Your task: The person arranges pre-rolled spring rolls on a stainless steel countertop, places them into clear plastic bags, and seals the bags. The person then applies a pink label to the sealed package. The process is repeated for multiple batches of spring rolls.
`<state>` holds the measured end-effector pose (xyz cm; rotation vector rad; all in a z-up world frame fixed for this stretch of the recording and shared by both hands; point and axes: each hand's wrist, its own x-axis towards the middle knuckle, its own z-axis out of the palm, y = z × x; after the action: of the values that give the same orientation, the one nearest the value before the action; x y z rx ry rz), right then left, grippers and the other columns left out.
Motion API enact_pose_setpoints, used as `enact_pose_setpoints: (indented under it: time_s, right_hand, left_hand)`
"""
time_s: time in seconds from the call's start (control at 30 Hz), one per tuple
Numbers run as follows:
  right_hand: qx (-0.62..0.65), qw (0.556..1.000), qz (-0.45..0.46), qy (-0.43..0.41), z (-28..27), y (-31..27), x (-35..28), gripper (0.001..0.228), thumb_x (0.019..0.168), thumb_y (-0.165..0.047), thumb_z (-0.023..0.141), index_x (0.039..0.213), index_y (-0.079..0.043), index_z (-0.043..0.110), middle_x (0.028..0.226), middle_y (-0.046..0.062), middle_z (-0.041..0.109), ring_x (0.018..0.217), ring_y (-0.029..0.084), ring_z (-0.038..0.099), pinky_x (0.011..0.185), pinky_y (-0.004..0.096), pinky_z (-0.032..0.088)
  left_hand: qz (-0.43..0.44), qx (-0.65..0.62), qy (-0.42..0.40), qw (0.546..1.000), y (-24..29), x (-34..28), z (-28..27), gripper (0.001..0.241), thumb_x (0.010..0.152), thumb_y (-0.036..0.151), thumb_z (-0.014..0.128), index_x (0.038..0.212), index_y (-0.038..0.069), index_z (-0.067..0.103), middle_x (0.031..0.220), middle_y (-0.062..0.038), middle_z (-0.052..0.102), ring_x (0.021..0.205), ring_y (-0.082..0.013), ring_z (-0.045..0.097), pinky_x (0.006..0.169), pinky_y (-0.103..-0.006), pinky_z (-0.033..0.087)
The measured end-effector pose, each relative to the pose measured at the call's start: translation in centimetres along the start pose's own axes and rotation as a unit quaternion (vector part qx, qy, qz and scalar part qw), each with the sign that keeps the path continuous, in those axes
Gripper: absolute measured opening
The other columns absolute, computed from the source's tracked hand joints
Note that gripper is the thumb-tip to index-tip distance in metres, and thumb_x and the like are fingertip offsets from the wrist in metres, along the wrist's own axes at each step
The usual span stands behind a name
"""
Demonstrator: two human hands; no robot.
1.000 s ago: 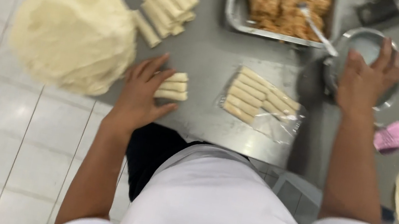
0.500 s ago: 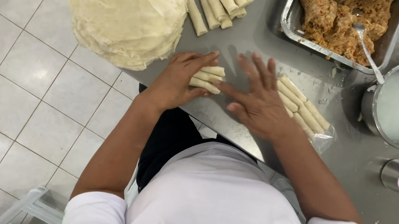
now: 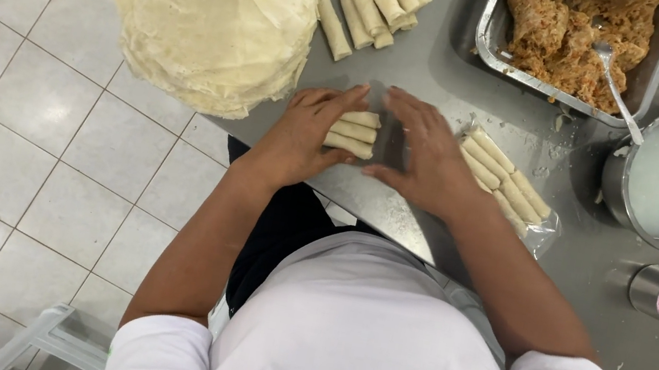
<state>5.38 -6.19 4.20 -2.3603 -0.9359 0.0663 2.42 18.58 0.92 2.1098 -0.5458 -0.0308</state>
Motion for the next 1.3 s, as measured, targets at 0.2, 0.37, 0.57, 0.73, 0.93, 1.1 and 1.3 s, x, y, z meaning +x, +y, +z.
enact_pose_setpoints:
  time_s: [0.2,0.37,0.57,0.73,0.93,1.1,1.3]
  right_hand:
    - [0.037,0.997,-0.054,-0.039,1.6,-0.6,2.1,0.111,0.073,-0.033,0.091,0.160,-0.003,0.028,0.128,0.021,0.068,0.114,0.044,0.061,0.099,0.053,0.048]
    - [0.078,0.996,-0.035,-0.007,1.9,-0.2,2.6,0.093,0.077,-0.021,0.090,0.155,-0.007,0.043,0.112,0.011,0.076,0.098,0.038,0.067,0.089,0.047,0.053]
    - [0.103,0.990,0.088,0.026,0.7,0.8,3.6,0.089,0.082,-0.003,0.082,0.158,-0.007,0.035,0.106,0.018,0.067,0.093,0.036,0.067,0.081,0.047,0.059]
    - [0.008,0.991,0.133,0.010,0.8,-3.0,3.2,0.082,0.097,-0.014,0.068,0.162,-0.005,0.019,0.100,0.020,0.070,0.094,0.040,0.069,0.083,0.052,0.057]
    - [-0.019,0.997,0.077,0.015,4.4,-2.7,1.6,0.104,0.087,-0.027,0.081,0.165,-0.008,0.014,0.124,0.024,0.066,0.116,0.041,0.062,0.100,0.047,0.053]
    - [0.041,0.995,0.075,0.042,4.8,-2.0,0.8,0.117,0.074,-0.027,0.091,0.163,-0.005,0.018,0.134,0.023,0.063,0.124,0.042,0.059,0.106,0.047,0.052]
    - [-0.004,0.995,0.034,0.099,3.2,-2.7,-0.1,0.102,0.083,-0.023,0.085,0.163,-0.010,0.024,0.111,0.018,0.070,0.104,0.033,0.066,0.096,0.039,0.055]
  left_hand:
    - [-0.006,-0.015,0.015,1.000,1.7,-0.5,-2.5,0.112,0.074,0.011,0.093,0.162,0.007,0.024,0.145,-0.023,0.055,0.137,-0.0412,0.046,0.120,-0.0559,0.029]
    - [-0.001,-0.019,0.035,0.999,0.7,-0.7,-1.8,0.100,0.083,0.013,0.087,0.162,0.008,0.026,0.130,-0.016,0.068,0.127,-0.0369,0.058,0.115,-0.0517,0.039]
    - [-0.029,0.031,0.089,0.995,2.3,-3.8,0.9,0.104,0.082,0.028,0.087,0.160,0.000,0.024,0.134,-0.025,0.062,0.123,-0.0418,0.059,0.114,-0.0557,0.038]
    - [-0.034,0.072,0.113,0.990,1.3,-5.2,2.6,0.071,0.098,0.008,0.065,0.159,0.004,0.029,0.127,-0.015,0.064,0.118,-0.0327,0.062,0.108,-0.0464,0.045]
    - [0.014,0.066,0.026,0.997,0.1,-0.4,-2.3,0.094,0.087,0.007,0.079,0.163,0.007,0.025,0.146,-0.021,0.051,0.140,-0.0432,0.043,0.119,-0.0530,0.035]
    - [0.020,0.052,-0.113,0.992,1.2,2.5,-3.8,0.098,0.081,0.012,0.082,0.161,0.000,0.026,0.130,-0.020,0.067,0.132,-0.0402,0.052,0.114,-0.0511,0.040]
    - [-0.036,0.084,-0.099,0.991,4.4,2.1,-3.4,0.092,0.078,0.015,0.084,0.157,0.002,0.038,0.132,-0.017,0.068,0.131,-0.0365,0.054,0.111,-0.0486,0.042]
